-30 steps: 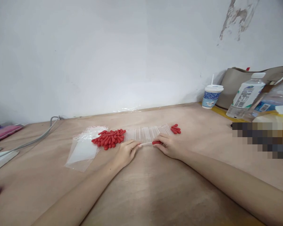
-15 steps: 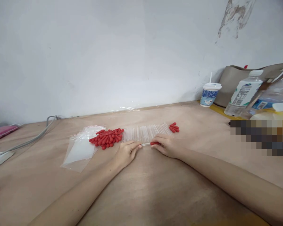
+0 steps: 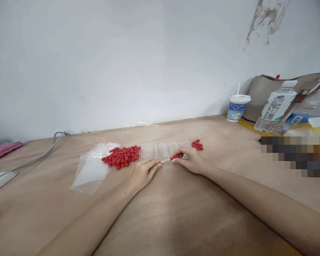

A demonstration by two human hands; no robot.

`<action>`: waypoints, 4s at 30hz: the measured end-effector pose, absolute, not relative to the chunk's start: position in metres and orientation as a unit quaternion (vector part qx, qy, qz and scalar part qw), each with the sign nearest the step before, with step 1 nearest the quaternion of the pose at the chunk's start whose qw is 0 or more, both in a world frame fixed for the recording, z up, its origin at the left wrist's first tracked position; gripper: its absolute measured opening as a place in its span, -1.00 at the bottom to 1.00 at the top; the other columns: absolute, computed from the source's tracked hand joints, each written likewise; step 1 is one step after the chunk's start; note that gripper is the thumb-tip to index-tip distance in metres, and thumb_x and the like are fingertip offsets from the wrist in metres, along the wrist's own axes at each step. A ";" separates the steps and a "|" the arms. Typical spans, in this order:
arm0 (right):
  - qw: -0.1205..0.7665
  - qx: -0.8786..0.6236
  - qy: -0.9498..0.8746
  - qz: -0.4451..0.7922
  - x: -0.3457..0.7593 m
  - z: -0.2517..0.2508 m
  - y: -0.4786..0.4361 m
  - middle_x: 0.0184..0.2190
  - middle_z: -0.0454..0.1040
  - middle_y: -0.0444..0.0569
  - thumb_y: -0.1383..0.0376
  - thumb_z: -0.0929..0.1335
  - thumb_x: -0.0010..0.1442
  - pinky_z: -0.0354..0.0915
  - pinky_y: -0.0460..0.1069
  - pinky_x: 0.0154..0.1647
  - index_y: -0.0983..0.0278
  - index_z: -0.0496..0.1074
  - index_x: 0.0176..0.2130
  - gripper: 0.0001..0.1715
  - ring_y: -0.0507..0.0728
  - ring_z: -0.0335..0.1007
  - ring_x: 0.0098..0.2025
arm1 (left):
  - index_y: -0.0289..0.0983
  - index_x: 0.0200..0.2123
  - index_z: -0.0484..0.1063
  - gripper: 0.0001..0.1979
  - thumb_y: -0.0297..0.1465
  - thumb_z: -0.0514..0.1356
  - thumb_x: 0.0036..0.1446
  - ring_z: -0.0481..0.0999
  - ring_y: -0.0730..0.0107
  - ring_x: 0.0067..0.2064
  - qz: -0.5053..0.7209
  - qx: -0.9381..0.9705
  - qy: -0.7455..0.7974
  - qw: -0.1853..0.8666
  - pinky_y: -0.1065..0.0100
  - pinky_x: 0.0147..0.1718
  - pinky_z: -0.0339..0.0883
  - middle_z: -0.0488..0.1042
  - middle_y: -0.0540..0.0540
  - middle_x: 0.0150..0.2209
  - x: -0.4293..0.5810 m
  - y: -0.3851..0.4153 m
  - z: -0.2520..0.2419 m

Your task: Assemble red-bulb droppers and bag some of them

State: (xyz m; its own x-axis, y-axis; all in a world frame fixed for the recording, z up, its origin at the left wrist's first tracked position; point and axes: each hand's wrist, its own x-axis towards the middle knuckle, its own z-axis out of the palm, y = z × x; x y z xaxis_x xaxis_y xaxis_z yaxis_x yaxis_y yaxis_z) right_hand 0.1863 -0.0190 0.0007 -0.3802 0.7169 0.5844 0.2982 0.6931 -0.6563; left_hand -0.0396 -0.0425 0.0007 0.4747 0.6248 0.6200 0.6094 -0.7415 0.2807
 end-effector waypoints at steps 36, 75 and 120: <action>0.417 -0.296 -0.812 0.281 0.196 0.005 -0.019 -0.47 0.49 -0.10 0.25 0.38 0.05 0.31 -0.07 -0.36 0.28 0.43 -0.43 -0.87 0.03 0.39 -0.41 | -0.30 -0.27 0.45 -0.79 -0.44 0.02 0.23 0.43 0.46 -0.43 0.341 0.878 0.334 0.028 0.45 -0.42 0.30 0.46 -0.06 -0.43 -0.041 -0.047 0.003; 0.385 -0.562 -0.689 0.245 0.302 -0.024 0.109 -0.38 0.51 -0.06 0.23 0.30 0.10 0.27 -0.10 -0.31 0.30 0.49 -0.34 -0.78 0.03 0.38 -0.38 | -0.26 -0.29 0.47 -0.83 -0.45 0.07 0.17 0.41 0.37 -0.25 0.311 0.893 0.323 0.050 0.33 -0.27 0.32 0.41 -0.10 -0.27 -0.039 -0.047 0.008; 0.356 -0.652 -0.556 0.373 0.284 0.014 0.056 -0.73 0.24 -0.19 0.19 0.26 0.22 0.08 -0.17 -0.67 0.29 0.24 -0.46 -0.72 -0.06 0.14 -0.69 | -0.26 -0.42 0.31 -0.94 -0.43 0.08 0.09 0.35 0.22 -0.21 0.368 0.808 0.455 -0.063 0.18 -0.16 0.26 0.39 -0.10 -0.33 -0.039 -0.033 0.014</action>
State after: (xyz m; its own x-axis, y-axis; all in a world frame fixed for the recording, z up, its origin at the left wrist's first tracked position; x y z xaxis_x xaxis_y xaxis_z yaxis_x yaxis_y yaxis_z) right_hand 0.2838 0.0563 0.0136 0.1046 0.9904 -0.0908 0.4592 -0.1291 -0.8789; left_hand -0.0386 -0.0334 0.0143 0.3145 0.6891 0.6529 0.7820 -0.5780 0.2334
